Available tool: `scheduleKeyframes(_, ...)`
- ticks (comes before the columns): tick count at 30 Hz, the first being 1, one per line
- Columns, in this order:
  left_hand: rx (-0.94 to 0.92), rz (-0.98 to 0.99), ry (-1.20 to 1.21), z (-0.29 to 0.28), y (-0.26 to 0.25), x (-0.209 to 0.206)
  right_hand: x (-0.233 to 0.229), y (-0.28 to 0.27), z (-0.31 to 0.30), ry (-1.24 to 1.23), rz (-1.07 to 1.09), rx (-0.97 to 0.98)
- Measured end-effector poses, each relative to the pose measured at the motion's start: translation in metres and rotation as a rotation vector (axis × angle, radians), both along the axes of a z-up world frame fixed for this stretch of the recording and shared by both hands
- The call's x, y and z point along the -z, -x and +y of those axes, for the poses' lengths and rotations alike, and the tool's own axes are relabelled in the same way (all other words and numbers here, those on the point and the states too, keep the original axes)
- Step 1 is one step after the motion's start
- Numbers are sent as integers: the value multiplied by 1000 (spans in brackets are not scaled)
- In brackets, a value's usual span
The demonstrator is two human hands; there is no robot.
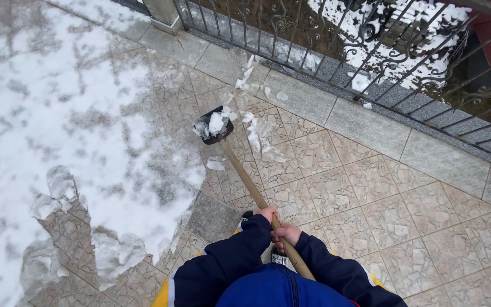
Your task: The person clears snow from a tiled patio using a shovel, pushing the snow toward a balcony railing and then over the edge onto the ground below.
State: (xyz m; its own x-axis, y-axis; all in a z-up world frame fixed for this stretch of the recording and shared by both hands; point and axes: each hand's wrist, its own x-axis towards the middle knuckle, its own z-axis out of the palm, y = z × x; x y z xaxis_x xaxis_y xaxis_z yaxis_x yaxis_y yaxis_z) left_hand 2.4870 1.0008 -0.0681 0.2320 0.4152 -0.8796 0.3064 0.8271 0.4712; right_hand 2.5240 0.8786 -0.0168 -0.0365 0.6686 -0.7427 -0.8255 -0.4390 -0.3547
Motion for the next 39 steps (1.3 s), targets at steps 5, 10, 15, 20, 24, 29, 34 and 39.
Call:
scheduleKeyframes(5,182,73,-116,-52,23,-82,-22,6,-62,-108,-59,-111)
scheduleKeyframes(10,-71,-3,-58,-106,48,-61,-29,23,-104,-88,7,-151)
scheduleKeyframes(15,-201,-17,-56,-135,87,-56,-22,47,-124,-103,68,-250)
scheduleKeyframes(20,-100,120,-95,-151,138,-70,-15,79,-131,-31,95,-409)
scheduleKeyframes(24,-249,47,-60,-161,180,-39,-4,114,-129,35,72,-439)
scheduleKeyframes(29,-192,170,-48,-168,249,-19,-10,170,-120,60,138,-521)
scheduleKeyframes(34,-277,104,-44,-188,333,-51,10,239,-125,54,165,-652)
scheduleKeyframes(39,-314,137,-3,-207,423,-61,13,319,-133,59,150,-736)
